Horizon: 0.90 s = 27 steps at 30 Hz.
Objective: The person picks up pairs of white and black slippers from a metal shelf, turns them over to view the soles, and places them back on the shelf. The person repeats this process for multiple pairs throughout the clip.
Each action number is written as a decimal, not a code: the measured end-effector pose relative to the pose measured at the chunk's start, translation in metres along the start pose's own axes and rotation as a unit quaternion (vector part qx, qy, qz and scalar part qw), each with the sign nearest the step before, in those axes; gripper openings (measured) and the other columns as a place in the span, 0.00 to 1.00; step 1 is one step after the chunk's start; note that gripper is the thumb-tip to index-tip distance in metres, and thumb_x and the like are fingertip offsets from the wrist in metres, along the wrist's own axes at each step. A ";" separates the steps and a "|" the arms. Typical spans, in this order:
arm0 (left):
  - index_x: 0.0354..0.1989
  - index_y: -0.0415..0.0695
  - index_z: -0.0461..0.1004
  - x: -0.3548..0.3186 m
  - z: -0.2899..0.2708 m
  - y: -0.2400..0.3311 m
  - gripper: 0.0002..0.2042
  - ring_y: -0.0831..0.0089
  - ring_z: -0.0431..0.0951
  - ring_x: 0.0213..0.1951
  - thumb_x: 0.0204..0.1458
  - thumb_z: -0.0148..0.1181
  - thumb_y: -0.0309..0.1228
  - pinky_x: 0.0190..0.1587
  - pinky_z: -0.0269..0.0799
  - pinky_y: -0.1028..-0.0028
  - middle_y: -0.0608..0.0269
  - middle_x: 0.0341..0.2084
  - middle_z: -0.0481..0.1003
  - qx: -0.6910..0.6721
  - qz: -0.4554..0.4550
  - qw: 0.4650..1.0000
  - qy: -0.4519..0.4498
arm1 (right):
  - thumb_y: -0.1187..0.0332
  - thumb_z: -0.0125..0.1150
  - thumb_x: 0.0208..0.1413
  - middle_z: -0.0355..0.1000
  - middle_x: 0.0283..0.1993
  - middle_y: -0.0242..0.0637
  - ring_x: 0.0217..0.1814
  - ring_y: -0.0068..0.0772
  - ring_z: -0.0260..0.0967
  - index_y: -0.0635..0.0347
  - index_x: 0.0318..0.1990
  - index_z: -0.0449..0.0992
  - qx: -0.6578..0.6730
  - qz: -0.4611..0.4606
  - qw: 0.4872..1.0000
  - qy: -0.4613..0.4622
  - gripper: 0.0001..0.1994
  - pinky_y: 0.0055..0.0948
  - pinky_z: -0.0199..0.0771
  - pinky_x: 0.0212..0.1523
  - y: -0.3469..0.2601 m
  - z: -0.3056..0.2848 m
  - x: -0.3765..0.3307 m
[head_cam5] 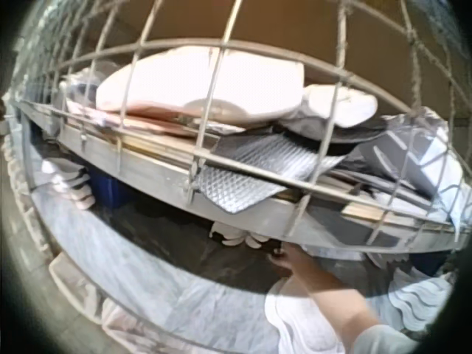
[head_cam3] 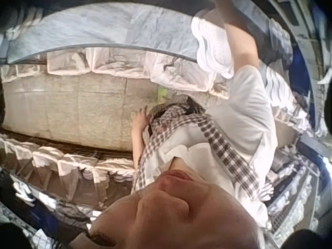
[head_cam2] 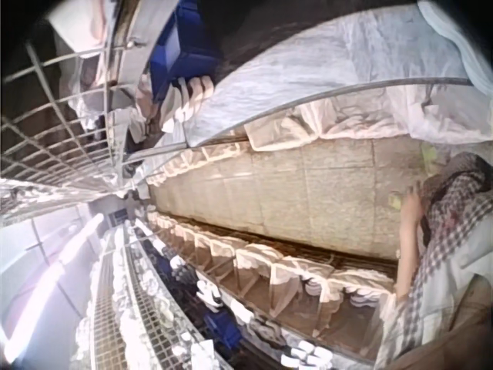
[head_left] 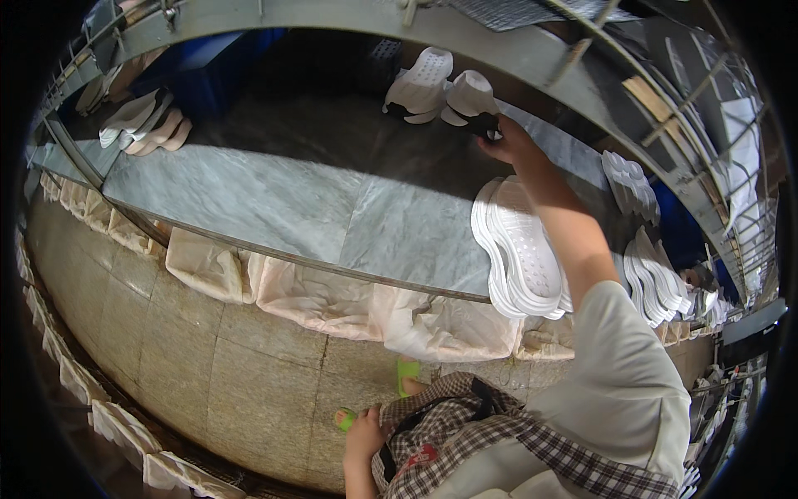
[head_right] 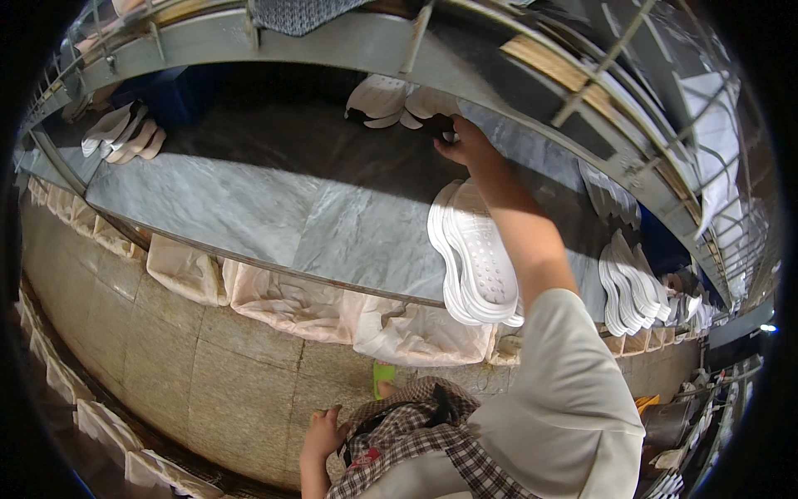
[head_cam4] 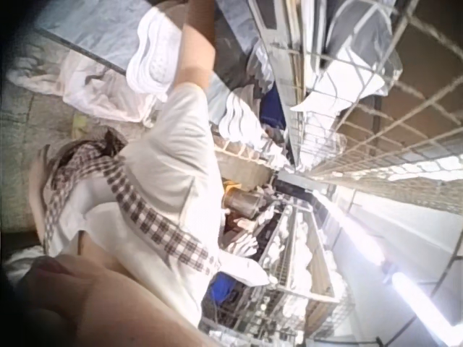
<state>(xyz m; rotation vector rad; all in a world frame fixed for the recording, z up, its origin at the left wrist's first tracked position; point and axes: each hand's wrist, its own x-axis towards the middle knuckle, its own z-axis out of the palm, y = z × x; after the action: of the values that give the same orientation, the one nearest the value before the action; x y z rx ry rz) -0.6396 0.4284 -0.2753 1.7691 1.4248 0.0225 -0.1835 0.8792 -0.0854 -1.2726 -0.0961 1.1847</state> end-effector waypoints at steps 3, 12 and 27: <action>0.54 0.46 0.66 0.001 -0.024 -0.002 0.25 0.50 0.74 0.44 0.48 0.59 0.42 0.45 0.70 0.57 0.46 0.45 0.72 0.038 0.025 0.999 -0.024 | 0.62 0.51 0.59 0.68 0.45 0.40 0.44 0.42 0.67 0.54 0.46 0.68 -0.012 0.043 0.985 -0.169 0.11 0.48 0.74 0.42 0.000 -0.028 -0.110; 0.66 0.41 0.43 0.003 -0.136 0.076 0.34 0.55 0.65 0.57 0.55 0.55 0.33 0.54 0.67 0.57 0.46 0.61 0.56 -0.556 0.082 0.816 0.133 | 0.66 0.58 0.47 0.64 0.55 0.49 0.56 0.46 0.65 0.65 0.64 0.50 -0.208 0.061 0.889 -0.404 0.36 0.42 0.76 0.49 0.132 -0.088 -0.376; 0.64 0.42 0.51 -0.031 -0.118 0.023 0.24 0.57 0.66 0.57 0.62 0.40 0.38 0.57 0.63 0.54 0.52 0.57 0.63 -0.866 -0.025 0.494 -0.076 | 0.57 0.59 0.54 0.68 0.39 0.46 0.39 0.40 0.68 0.59 0.58 0.65 -0.514 -0.283 0.702 -0.404 0.26 0.34 0.68 0.41 0.236 -0.067 -0.447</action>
<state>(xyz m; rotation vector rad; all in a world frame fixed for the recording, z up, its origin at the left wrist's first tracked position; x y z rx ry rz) -0.6902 0.4728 -0.1708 -0.0619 0.5433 0.9066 -0.4916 0.4739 -0.0550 -1.3338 -1.9035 1.0289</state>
